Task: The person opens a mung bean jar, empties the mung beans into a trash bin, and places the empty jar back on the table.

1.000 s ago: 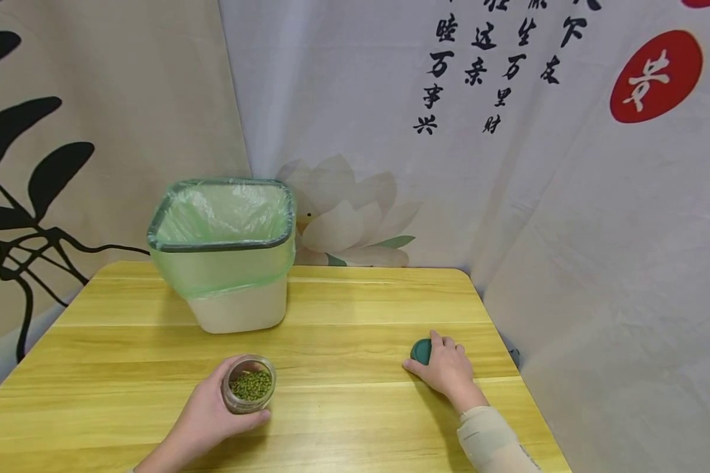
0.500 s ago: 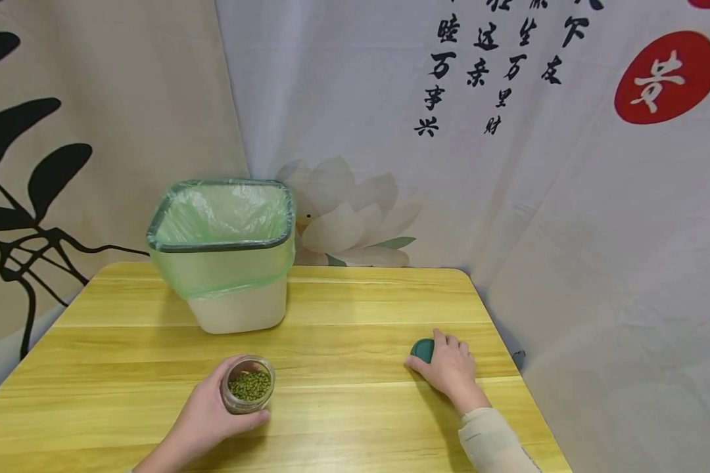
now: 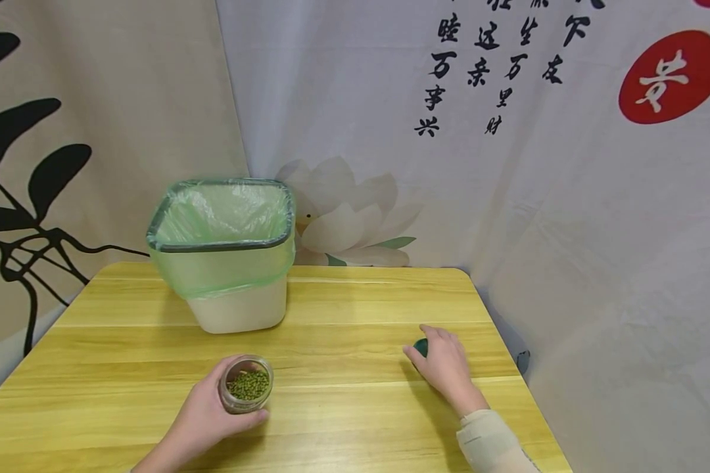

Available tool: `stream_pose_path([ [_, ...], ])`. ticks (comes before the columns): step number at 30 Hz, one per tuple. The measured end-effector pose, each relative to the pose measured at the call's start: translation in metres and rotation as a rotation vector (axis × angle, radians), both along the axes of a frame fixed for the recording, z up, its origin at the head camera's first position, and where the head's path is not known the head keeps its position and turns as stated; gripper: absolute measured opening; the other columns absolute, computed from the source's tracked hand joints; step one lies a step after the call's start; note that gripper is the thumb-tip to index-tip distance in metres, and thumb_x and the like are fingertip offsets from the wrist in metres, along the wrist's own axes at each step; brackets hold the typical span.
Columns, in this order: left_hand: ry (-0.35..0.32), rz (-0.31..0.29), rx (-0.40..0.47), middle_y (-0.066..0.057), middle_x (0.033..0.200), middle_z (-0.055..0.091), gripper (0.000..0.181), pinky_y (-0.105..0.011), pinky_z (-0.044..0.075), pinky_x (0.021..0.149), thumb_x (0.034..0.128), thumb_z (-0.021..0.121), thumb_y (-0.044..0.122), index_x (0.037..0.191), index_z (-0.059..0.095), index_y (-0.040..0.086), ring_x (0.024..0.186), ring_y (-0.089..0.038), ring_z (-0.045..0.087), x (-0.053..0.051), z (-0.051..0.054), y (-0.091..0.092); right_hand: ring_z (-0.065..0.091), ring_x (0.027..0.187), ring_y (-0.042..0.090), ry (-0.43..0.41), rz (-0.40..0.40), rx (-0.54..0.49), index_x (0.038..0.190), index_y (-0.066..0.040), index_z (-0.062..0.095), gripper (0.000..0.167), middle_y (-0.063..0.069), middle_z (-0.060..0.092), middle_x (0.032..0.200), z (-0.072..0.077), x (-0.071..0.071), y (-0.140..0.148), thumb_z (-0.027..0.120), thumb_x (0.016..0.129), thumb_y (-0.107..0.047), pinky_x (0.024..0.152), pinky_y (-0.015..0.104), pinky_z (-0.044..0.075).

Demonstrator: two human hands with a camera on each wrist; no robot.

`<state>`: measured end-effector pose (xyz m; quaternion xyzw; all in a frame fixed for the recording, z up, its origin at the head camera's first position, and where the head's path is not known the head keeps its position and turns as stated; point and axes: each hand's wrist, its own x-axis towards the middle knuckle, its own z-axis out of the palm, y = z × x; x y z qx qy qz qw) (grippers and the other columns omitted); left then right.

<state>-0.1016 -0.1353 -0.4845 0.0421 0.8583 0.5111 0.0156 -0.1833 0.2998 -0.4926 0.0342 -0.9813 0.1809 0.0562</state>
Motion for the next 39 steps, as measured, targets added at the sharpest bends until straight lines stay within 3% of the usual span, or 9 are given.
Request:
stream_pose_path([
  [10, 0.000, 0.003, 0.003, 0.003, 0.134, 0.070, 0.094, -0.037, 0.055, 0.101, 0.0683, 0.103, 0.037, 0.147, 0.054, 0.021, 0.123, -0.019, 0.067, 0.001, 0.001, -0.004, 0.059, 0.140, 0.042, -0.070, 0.106, -0.083, 0.153, -0.005, 0.056, 0.066, 0.019, 0.064, 0.149, 0.013, 0.004, -0.022, 0.070, 0.103, -0.046, 0.114, 0.061, 0.049],
  [17, 0.007, 0.038, -0.035, 0.003, 0.133, 0.071, 0.095, -0.039, 0.055, 0.102, 0.0665, 0.104, 0.038, 0.147, 0.054, 0.023, 0.123, -0.019, 0.066, 0.003, 0.000, -0.010, 0.068, 0.126, 0.037, -0.082, 0.145, -0.117, 0.151, -0.008, 0.059, 0.062, 0.014, 0.068, 0.145, 0.022, 0.009, -0.038, 0.071, 0.103, -0.044, 0.104, 0.057, 0.057],
  [25, -0.006, 0.080, -0.042, -0.003, 0.137, 0.069, 0.099, -0.044, 0.054, 0.102, 0.0672, 0.103, 0.042, 0.149, 0.052, 0.020, 0.126, -0.025, 0.065, 0.007, 0.005, -0.019, 0.067, 0.129, 0.033, -0.099, 0.170, -0.154, 0.153, -0.013, 0.058, 0.063, 0.009, 0.068, 0.145, 0.032, 0.012, -0.054, 0.071, 0.102, -0.048, 0.102, 0.052, 0.059],
  [39, 0.015, 0.142, -0.061, -0.006, 0.141, 0.067, 0.100, -0.044, 0.053, 0.099, 0.0718, 0.099, 0.049, 0.152, 0.047, 0.020, 0.127, -0.027, 0.063, 0.012, 0.020, -0.035, 0.068, 0.128, 0.029, -0.033, 0.289, -0.193, 0.151, -0.015, 0.060, 0.061, 0.004, 0.066, 0.149, 0.058, 0.008, -0.094, 0.073, 0.101, -0.047, 0.103, 0.049, 0.059],
])
